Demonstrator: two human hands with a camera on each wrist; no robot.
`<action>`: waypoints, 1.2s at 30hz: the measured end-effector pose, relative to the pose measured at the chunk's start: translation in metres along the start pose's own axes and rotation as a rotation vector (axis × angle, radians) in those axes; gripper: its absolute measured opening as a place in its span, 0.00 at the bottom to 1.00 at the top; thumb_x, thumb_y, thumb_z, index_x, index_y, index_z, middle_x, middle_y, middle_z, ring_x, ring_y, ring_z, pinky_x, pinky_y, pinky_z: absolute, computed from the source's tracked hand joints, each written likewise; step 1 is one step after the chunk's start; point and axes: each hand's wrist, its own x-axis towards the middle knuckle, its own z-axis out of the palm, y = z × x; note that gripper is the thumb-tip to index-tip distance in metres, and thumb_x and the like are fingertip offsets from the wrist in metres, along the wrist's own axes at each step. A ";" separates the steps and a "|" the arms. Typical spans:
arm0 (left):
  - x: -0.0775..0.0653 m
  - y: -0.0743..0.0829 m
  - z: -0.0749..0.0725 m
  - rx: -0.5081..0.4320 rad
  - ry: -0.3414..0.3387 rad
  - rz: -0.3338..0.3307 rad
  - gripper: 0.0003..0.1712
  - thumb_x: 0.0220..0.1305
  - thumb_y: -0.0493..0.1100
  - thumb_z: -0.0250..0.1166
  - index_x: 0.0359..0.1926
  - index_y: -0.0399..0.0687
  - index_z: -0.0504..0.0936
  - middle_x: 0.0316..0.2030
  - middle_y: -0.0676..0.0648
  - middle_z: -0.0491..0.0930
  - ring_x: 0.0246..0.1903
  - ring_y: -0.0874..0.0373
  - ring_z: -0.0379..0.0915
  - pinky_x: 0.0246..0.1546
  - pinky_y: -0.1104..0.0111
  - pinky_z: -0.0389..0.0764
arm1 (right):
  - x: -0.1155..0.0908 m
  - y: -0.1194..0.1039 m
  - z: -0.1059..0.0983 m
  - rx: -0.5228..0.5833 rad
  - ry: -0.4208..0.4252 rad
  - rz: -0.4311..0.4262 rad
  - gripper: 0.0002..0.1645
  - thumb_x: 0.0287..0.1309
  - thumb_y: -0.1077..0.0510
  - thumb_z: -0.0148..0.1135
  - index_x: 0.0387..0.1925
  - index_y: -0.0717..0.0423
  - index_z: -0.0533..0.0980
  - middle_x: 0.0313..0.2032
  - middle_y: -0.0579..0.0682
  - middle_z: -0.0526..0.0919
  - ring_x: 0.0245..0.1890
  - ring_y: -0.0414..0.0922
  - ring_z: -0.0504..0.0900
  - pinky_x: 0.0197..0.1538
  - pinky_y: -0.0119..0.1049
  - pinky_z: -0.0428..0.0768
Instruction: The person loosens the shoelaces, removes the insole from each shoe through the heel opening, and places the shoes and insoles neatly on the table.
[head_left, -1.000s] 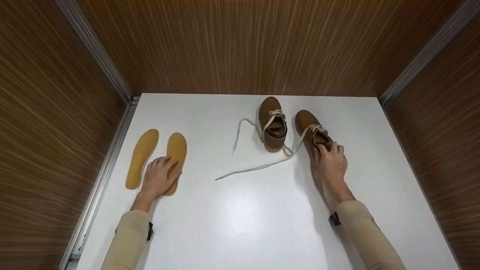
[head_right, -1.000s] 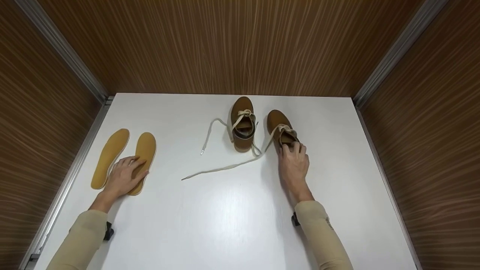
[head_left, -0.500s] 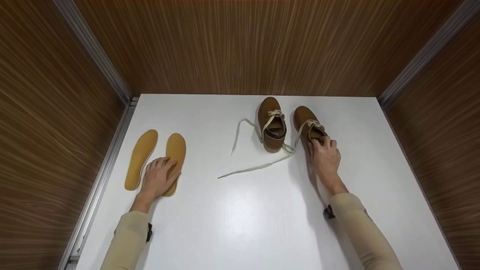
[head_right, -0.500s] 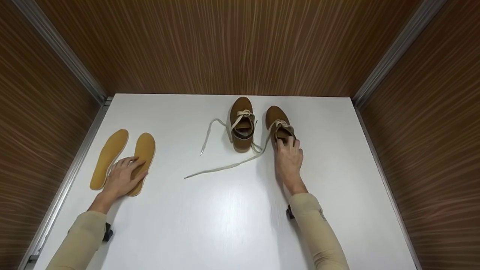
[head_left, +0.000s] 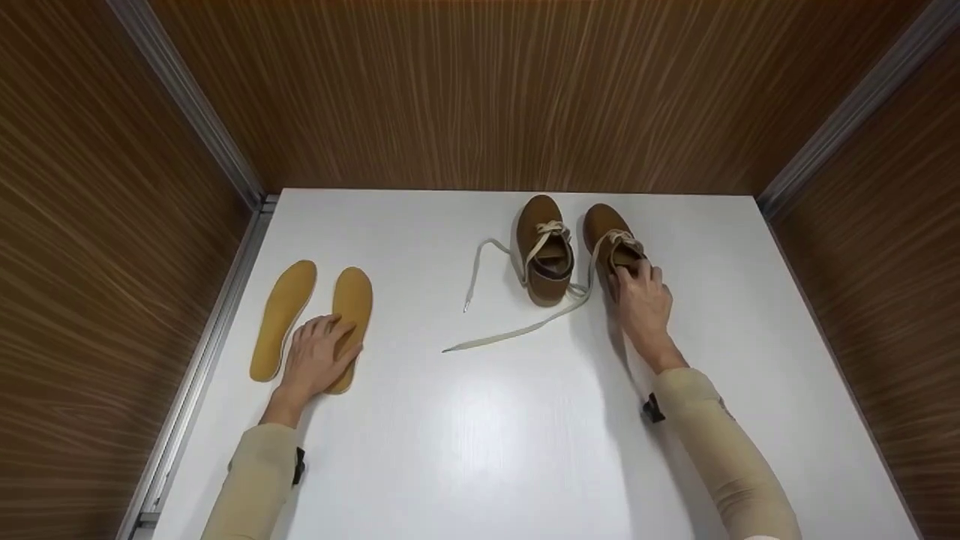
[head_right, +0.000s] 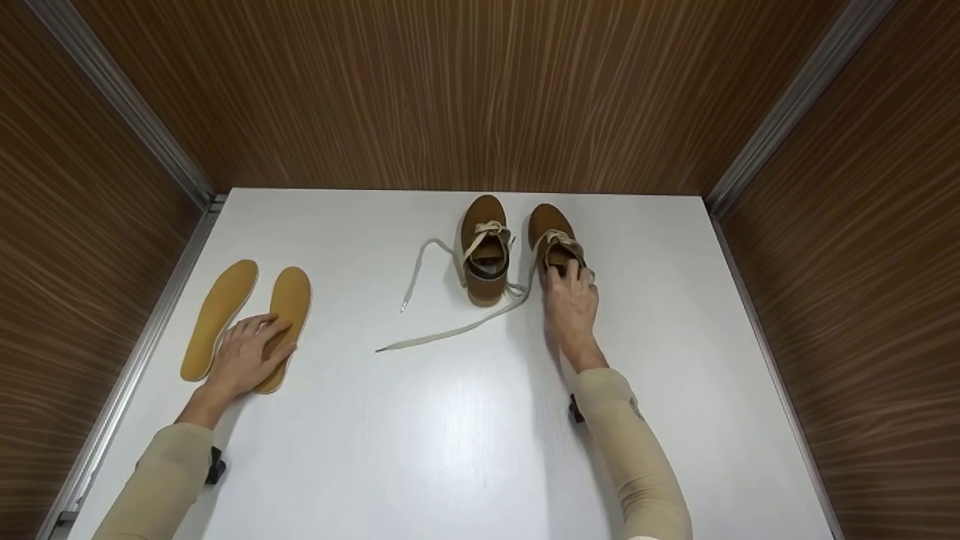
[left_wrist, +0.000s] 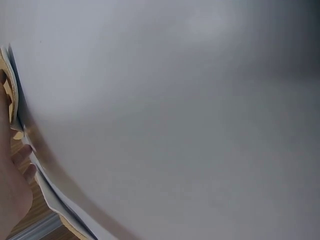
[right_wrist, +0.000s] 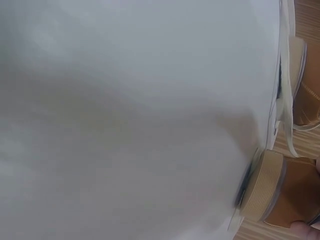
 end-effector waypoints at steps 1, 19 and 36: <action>0.000 0.000 0.000 0.002 0.001 0.001 0.29 0.73 0.58 0.66 0.67 0.48 0.81 0.70 0.33 0.74 0.71 0.31 0.66 0.73 0.36 0.64 | 0.002 0.000 0.000 0.000 -0.008 0.003 0.15 0.70 0.52 0.68 0.47 0.62 0.84 0.49 0.68 0.81 0.43 0.66 0.83 0.29 0.59 0.84; 0.000 0.001 -0.002 0.004 -0.019 -0.004 0.29 0.74 0.58 0.65 0.68 0.48 0.80 0.71 0.34 0.73 0.72 0.32 0.64 0.74 0.36 0.62 | 0.023 -0.005 0.008 0.004 -0.118 0.006 0.17 0.75 0.52 0.62 0.52 0.62 0.83 0.53 0.70 0.79 0.49 0.67 0.82 0.32 0.61 0.85; 0.005 0.002 -0.003 0.011 -0.055 0.001 0.30 0.75 0.59 0.63 0.69 0.49 0.79 0.72 0.36 0.72 0.73 0.34 0.63 0.76 0.38 0.62 | 0.024 0.000 0.005 0.035 -0.211 0.017 0.22 0.74 0.49 0.63 0.59 0.60 0.80 0.58 0.70 0.77 0.53 0.69 0.79 0.33 0.67 0.84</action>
